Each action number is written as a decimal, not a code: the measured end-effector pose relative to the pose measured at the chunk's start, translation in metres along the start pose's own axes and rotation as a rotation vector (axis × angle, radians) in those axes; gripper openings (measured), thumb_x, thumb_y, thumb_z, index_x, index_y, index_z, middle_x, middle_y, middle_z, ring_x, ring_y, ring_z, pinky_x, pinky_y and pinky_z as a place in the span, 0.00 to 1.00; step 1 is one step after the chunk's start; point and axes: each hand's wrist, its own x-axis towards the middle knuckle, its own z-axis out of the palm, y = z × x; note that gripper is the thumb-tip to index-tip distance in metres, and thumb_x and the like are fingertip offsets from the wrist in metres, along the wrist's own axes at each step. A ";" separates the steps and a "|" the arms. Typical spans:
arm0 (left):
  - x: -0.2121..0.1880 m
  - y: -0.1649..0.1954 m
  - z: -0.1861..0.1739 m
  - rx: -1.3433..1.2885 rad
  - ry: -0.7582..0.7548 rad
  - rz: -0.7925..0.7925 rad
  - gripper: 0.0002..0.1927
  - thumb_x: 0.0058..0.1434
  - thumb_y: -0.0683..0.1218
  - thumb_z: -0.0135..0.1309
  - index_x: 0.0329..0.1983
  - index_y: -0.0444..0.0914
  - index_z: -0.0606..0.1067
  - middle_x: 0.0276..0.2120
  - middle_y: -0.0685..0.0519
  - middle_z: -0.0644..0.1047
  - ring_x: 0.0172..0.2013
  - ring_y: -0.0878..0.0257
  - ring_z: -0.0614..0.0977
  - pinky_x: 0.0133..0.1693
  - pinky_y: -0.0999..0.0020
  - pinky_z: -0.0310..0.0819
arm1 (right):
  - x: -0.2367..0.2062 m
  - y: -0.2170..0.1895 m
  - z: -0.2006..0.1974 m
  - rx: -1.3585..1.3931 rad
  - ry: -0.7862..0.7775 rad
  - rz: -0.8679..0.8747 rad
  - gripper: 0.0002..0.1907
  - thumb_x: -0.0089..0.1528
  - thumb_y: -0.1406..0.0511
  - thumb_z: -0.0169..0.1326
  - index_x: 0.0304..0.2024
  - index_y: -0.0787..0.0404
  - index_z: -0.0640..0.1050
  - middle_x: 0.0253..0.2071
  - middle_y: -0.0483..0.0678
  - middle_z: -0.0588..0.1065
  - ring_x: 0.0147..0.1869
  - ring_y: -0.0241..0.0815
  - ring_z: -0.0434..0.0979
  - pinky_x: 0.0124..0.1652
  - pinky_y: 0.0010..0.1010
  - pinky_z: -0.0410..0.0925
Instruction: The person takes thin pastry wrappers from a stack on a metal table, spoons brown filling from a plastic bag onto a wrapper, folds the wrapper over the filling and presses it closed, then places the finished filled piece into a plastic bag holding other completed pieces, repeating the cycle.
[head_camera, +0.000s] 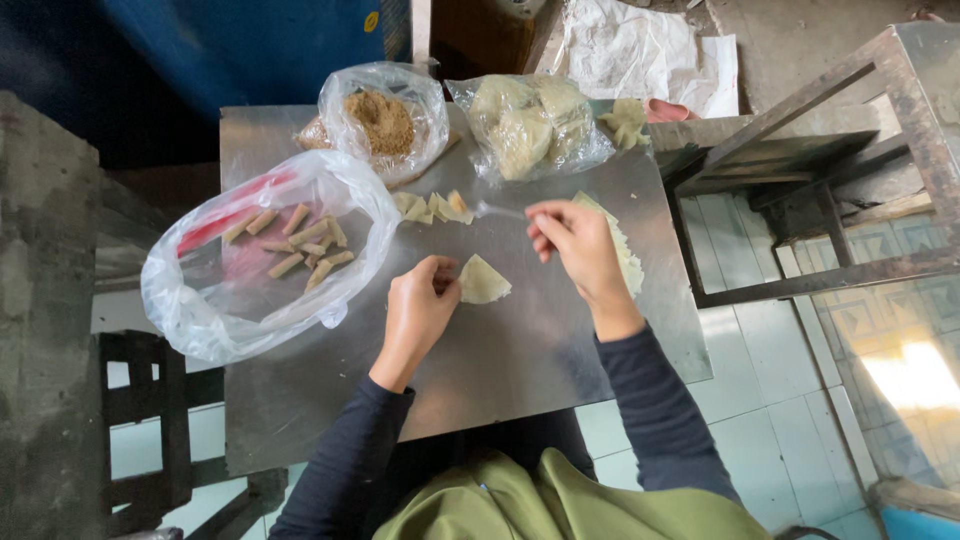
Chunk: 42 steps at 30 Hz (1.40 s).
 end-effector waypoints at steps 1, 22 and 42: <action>-0.001 -0.001 -0.001 0.008 0.008 0.021 0.14 0.56 0.40 0.59 0.46 0.33 0.79 0.34 0.45 0.84 0.36 0.55 0.88 0.40 0.65 0.80 | -0.016 0.004 -0.006 -0.021 0.003 0.026 0.10 0.67 0.71 0.52 0.47 0.70 0.80 0.33 0.48 0.78 0.32 0.32 0.76 0.31 0.24 0.70; 0.000 -0.006 -0.003 -0.052 -0.017 -0.008 0.16 0.55 0.38 0.58 0.47 0.32 0.78 0.32 0.47 0.84 0.32 0.61 0.87 0.36 0.68 0.79 | -0.091 0.019 -0.008 -0.800 -0.022 -0.753 0.21 0.57 0.80 0.52 0.52 0.63 0.80 0.46 0.51 0.79 0.42 0.46 0.80 0.42 0.32 0.73; -0.002 0.008 -0.005 -0.080 -0.052 -0.108 0.15 0.63 0.39 0.47 0.50 0.33 0.78 0.33 0.47 0.84 0.32 0.59 0.87 0.38 0.67 0.79 | -0.077 -0.009 -0.005 -0.750 0.214 -0.850 0.11 0.67 0.78 0.54 0.52 0.66 0.78 0.41 0.52 0.79 0.39 0.43 0.81 0.40 0.29 0.75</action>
